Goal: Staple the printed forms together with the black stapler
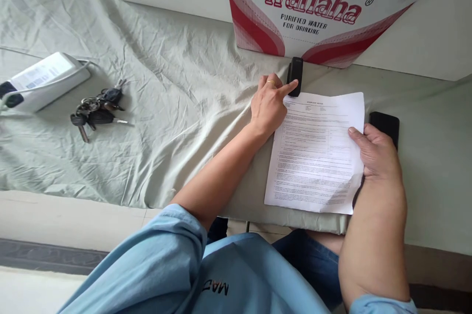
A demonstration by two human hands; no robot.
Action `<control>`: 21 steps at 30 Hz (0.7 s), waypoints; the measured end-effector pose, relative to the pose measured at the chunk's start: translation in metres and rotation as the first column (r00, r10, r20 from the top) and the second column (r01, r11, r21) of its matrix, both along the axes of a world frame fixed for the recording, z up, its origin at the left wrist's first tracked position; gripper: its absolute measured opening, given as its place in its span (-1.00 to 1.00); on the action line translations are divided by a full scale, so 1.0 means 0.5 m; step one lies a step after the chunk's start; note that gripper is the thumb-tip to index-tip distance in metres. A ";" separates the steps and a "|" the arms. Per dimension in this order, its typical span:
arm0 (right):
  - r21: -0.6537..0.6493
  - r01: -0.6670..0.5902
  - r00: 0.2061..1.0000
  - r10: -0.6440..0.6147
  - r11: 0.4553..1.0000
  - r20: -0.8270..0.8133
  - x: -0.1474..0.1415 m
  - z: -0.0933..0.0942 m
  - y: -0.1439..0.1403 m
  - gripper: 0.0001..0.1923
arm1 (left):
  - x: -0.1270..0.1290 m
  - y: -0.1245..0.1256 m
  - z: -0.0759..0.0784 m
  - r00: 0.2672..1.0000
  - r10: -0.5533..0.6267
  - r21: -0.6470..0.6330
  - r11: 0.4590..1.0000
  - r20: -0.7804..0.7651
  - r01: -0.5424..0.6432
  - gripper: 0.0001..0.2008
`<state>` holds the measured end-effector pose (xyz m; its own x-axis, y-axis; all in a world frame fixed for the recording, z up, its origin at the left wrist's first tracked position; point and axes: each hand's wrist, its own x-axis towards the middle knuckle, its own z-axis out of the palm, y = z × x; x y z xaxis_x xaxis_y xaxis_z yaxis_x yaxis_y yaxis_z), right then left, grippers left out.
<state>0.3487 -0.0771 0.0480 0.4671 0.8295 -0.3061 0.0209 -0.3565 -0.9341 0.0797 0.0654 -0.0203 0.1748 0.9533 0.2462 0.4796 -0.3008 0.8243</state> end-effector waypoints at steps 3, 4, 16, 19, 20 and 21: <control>0.031 -0.030 1.000 0.030 0.999 -0.001 0.015 0.014 -0.014 -0.23 | -0.005 0.016 -0.018 0.996 -0.017 0.038 0.999 0.091 0.014 -0.54; 0.037 -0.044 0.999 0.044 0.998 -0.001 0.025 0.020 -0.021 -0.25 | -0.006 0.020 -0.020 0.988 -0.006 0.049 0.999 0.152 -0.002 -0.54; 0.282 0.100 0.994 -0.110 0.954 0.019 0.059 0.013 -0.026 -0.38 | -0.009 -0.033 0.083 0.763 -0.104 -0.324 0.863 0.639 0.389 -0.24; 0.315 0.123 0.991 -0.133 0.941 0.011 0.051 0.003 -0.014 -0.38 | -0.013 -0.038 0.077 0.751 -0.206 -0.302 0.825 0.628 0.479 -0.22; 0.331 0.137 0.989 -0.149 0.934 0.010 0.049 0.000 -0.011 -0.38 | -0.013 -0.038 0.073 0.742 -0.207 -0.297 0.823 0.637 0.485 -0.24; 0.345 0.154 0.986 -0.167 0.926 0.008 0.047 -0.002 -0.008 -0.38 | -0.012 -0.038 0.070 0.729 -0.198 -0.295 0.821 0.656 0.488 -0.27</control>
